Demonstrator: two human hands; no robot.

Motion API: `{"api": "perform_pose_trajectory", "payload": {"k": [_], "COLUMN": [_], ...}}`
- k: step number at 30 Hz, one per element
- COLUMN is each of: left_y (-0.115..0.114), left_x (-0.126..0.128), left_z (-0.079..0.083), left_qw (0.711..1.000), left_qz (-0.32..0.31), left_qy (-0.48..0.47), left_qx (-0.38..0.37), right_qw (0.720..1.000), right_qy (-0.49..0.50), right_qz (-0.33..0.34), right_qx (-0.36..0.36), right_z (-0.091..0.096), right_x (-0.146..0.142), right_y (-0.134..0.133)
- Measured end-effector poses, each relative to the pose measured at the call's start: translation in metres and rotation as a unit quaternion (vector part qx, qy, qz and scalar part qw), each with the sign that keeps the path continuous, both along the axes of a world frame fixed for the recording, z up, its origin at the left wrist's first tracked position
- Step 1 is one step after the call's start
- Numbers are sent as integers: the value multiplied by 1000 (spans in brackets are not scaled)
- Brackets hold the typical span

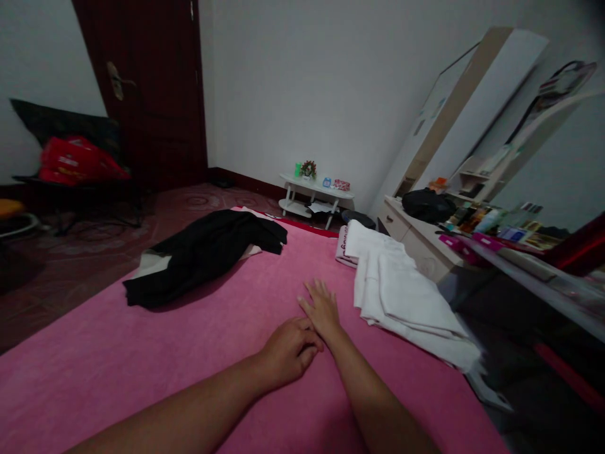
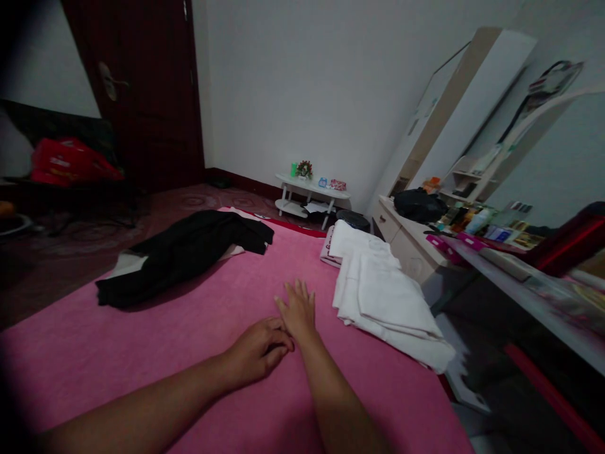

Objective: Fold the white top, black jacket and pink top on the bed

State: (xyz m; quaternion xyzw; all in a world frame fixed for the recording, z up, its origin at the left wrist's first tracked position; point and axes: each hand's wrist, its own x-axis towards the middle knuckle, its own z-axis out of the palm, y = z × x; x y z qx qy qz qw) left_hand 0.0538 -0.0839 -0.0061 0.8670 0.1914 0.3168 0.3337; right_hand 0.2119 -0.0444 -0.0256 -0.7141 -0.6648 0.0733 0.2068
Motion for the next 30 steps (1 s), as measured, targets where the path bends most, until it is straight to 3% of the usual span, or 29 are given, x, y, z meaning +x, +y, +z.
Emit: {"api": "perform_pose_trajectory", "payload": {"k": [4, 7, 10, 13, 16, 19, 21, 24, 30], "left_y": [4, 29, 83, 151, 209, 240, 248, 251, 242], "left_x": [-5, -16, -40, -76, -119, -158, -176, -187, -183], "left_z": [4, 14, 36, 65, 79, 66, 49, 28, 23], "left_qw": [998, 992, 947, 894, 845, 788, 767, 764, 777], "left_qz": [14, 114, 292, 407, 496, 568, 597, 597, 581], "left_qy": [-33, -48, -63, -2, 96, 195, 230, 242, 242], "left_qx": [-42, 21, 115, 190, 176, 136, 49, -40, 5], "right_qw": [999, 997, 996, 996, 995, 995, 995, 995, 995], "right_qy": [-18, -1, 17, 20, 25, 30, 31, 33, 42], "right_qz": [18, 47, 49, 45, 38, 38, 37, 34, 32], "right_qx": [26, 58, 71, 78, 87, 88, 86, 88, 83], "right_z": [-6, -9, -10, -9, -9, -9, -8, -6, -3], "right_x": [0, 9, 12, 11, 11, 11, 11, 10, 8], "right_y": [4, 5, 5, 5, 6, 6, 5, 4, 3]}}
